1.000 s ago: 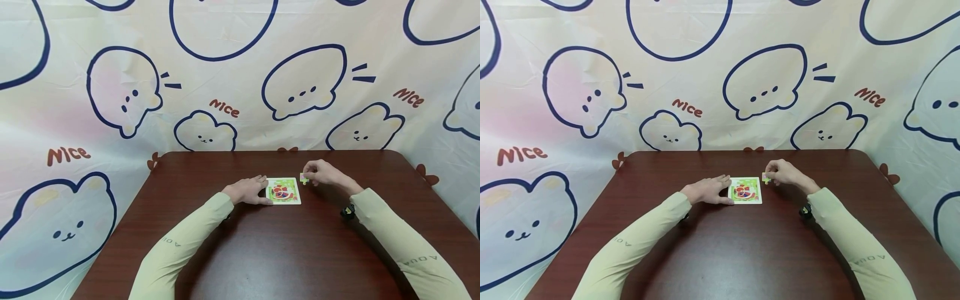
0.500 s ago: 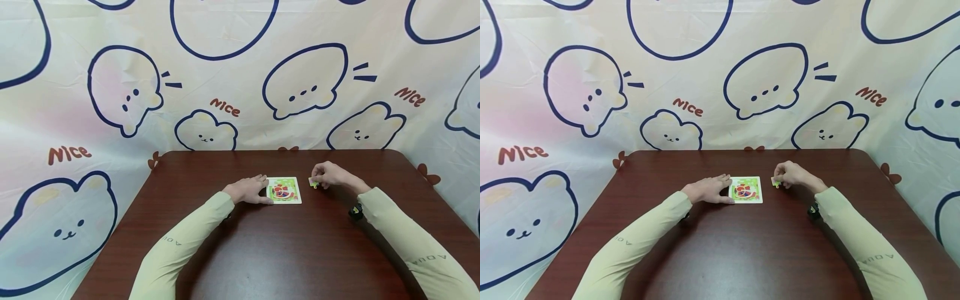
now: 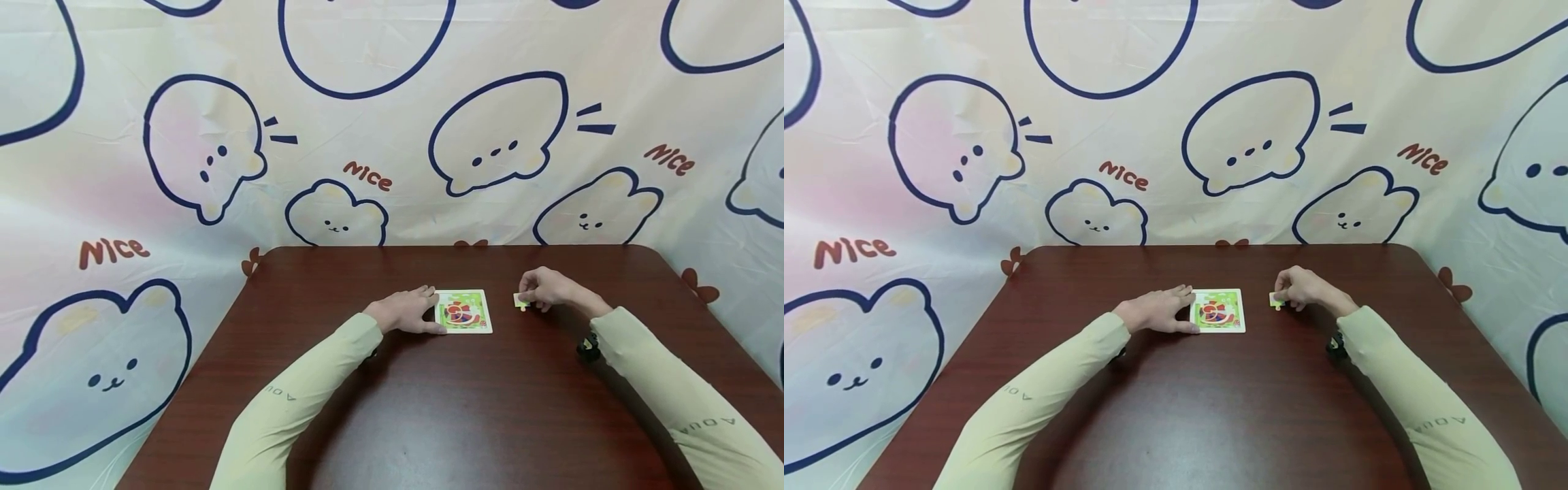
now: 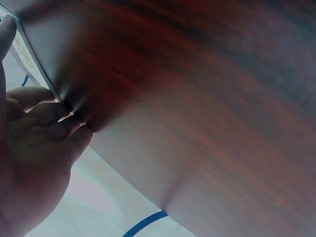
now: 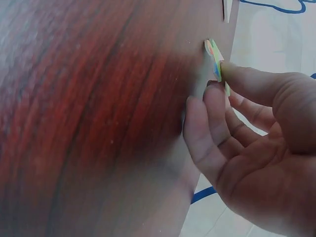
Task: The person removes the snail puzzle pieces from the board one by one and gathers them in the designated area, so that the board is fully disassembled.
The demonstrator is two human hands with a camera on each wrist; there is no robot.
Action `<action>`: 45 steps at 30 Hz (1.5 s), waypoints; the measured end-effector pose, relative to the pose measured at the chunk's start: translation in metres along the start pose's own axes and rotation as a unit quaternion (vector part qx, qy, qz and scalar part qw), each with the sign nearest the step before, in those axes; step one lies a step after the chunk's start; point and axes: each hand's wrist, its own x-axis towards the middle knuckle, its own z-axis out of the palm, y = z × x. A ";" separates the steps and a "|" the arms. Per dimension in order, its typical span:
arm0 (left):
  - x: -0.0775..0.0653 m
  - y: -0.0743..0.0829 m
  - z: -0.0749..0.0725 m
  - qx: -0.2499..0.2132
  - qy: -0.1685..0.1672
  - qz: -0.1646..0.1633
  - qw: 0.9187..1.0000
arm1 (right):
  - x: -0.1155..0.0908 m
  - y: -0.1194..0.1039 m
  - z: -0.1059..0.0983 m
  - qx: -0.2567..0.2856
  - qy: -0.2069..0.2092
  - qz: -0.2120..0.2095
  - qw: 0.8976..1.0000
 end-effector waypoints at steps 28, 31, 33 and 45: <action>-0.001 -0.002 -0.001 -0.009 -0.004 0.001 1.000 | 0.000 -0.016 0.004 -0.024 0.038 -0.002 0.999; -0.001 -0.002 -0.001 -0.012 -0.004 0.002 1.000 | 0.002 -0.021 0.006 -0.018 0.045 -0.012 0.999; -0.002 -0.002 -0.001 -0.013 -0.005 0.003 1.000 | 0.002 -0.026 0.008 -0.010 0.045 -0.018 0.999; -0.001 -0.002 0.000 -0.008 0.002 0.004 1.000 | 0.003 -0.057 0.017 0.023 0.047 -0.025 0.998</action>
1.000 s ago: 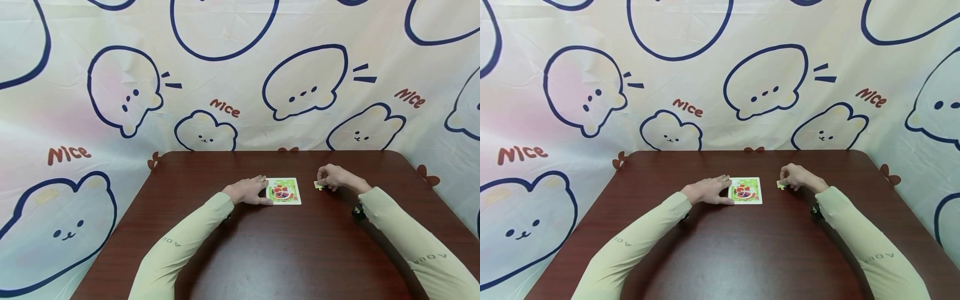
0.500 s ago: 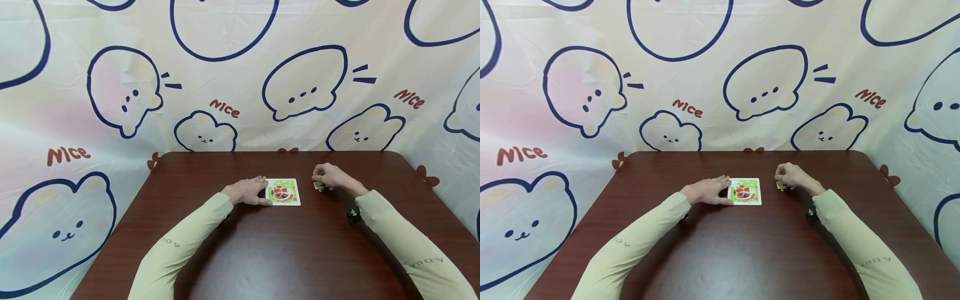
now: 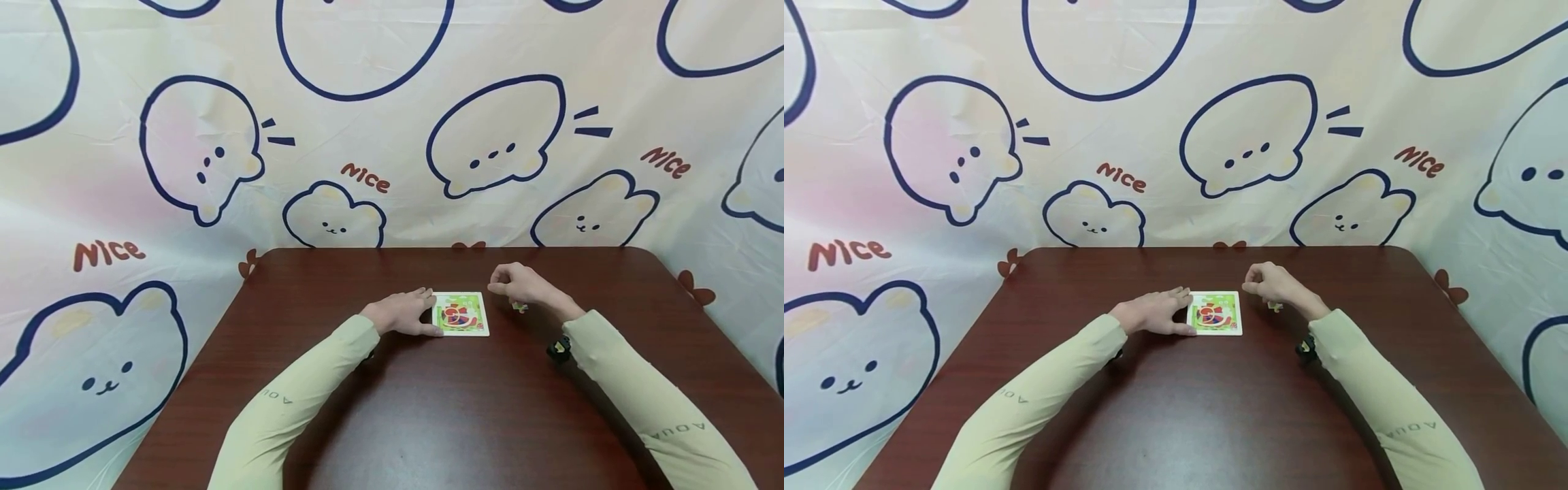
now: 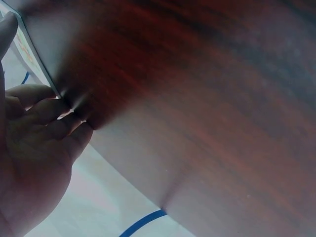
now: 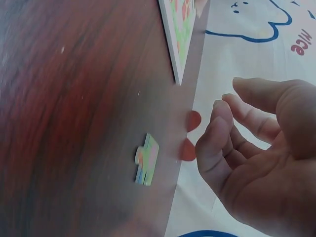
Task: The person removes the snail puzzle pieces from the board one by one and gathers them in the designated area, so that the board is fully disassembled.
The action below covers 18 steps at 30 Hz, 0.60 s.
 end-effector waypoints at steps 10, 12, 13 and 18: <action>-0.003 0.000 -0.001 -0.004 -0.001 -0.007 1.000 | 0.006 -0.016 0.017 -0.023 0.003 -0.023 0.999; -0.003 0.000 -0.001 -0.007 -0.002 -0.008 1.000 | 0.008 -0.020 0.020 -0.025 0.000 -0.031 0.999; -0.003 0.000 -0.001 -0.008 -0.003 -0.009 1.000 | 0.010 -0.021 0.021 -0.025 -0.002 -0.030 0.999; -0.001 0.000 -0.001 -0.009 -0.003 -0.006 1.000 | 0.014 -0.027 0.029 -0.033 -0.011 -0.031 0.999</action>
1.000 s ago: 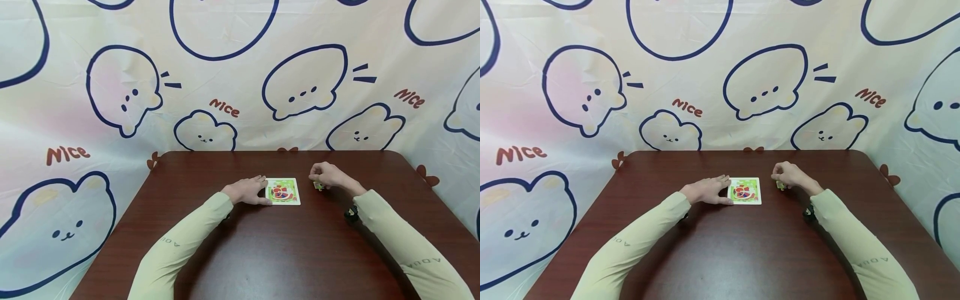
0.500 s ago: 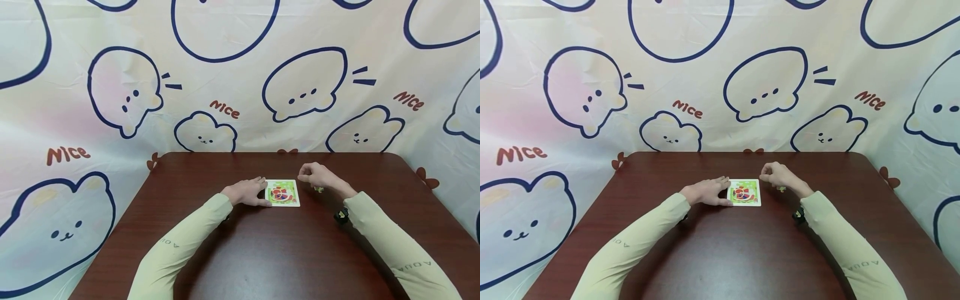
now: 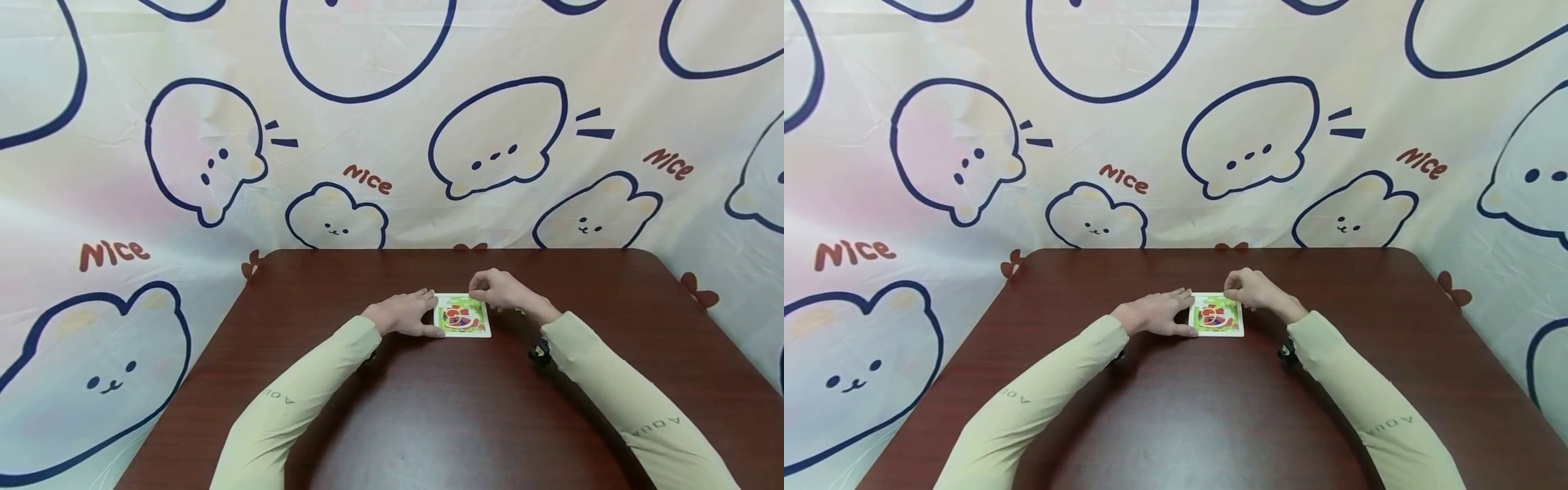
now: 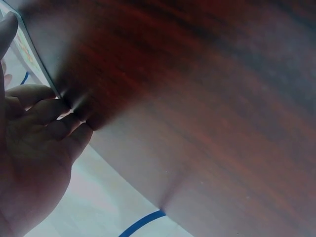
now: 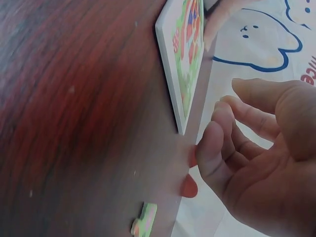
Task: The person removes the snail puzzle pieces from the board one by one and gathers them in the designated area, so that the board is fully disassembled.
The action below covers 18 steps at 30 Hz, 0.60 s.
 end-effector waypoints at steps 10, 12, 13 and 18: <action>0.000 0.002 0.000 -0.001 -0.002 -0.001 1.000 | 0.007 -0.004 0.010 -0.029 -0.010 -0.015 0.999; -0.001 0.002 -0.001 -0.003 -0.003 -0.003 1.000 | 0.007 -0.006 0.011 -0.032 -0.011 -0.013 0.999; -0.001 0.002 -0.001 -0.004 -0.003 -0.003 1.000 | 0.007 -0.006 0.011 -0.033 -0.011 -0.013 0.999; 0.000 0.002 -0.002 -0.003 -0.005 -0.003 1.000 | 0.008 -0.005 0.013 -0.039 -0.013 -0.020 0.999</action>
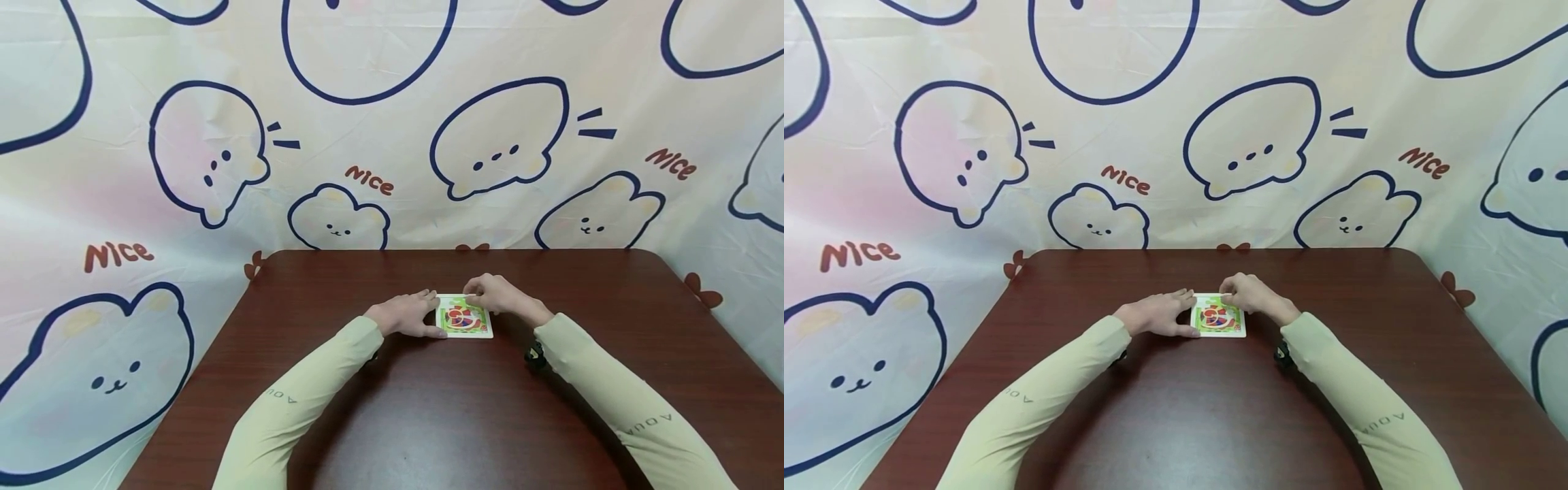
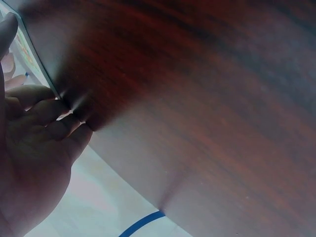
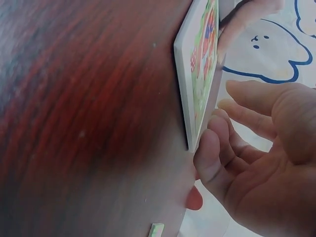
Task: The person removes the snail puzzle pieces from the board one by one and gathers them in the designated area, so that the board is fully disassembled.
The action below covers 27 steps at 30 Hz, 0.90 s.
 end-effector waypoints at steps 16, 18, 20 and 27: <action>0.002 -0.002 0.003 0.003 0.004 0.002 1.000 | 0.005 -0.006 0.005 -0.020 -0.040 -0.011 0.999; 0.002 -0.002 0.003 0.004 0.005 0.004 1.000 | 0.006 -0.005 0.006 -0.025 -0.038 -0.011 0.999; 0.002 -0.002 0.003 0.004 0.005 0.004 1.000 | 0.006 -0.005 0.007 -0.029 -0.035 -0.014 0.999; 0.001 -0.001 0.003 -0.003 0.006 0.001 1.000 | 0.005 -0.007 0.008 -0.030 -0.041 -0.012 0.999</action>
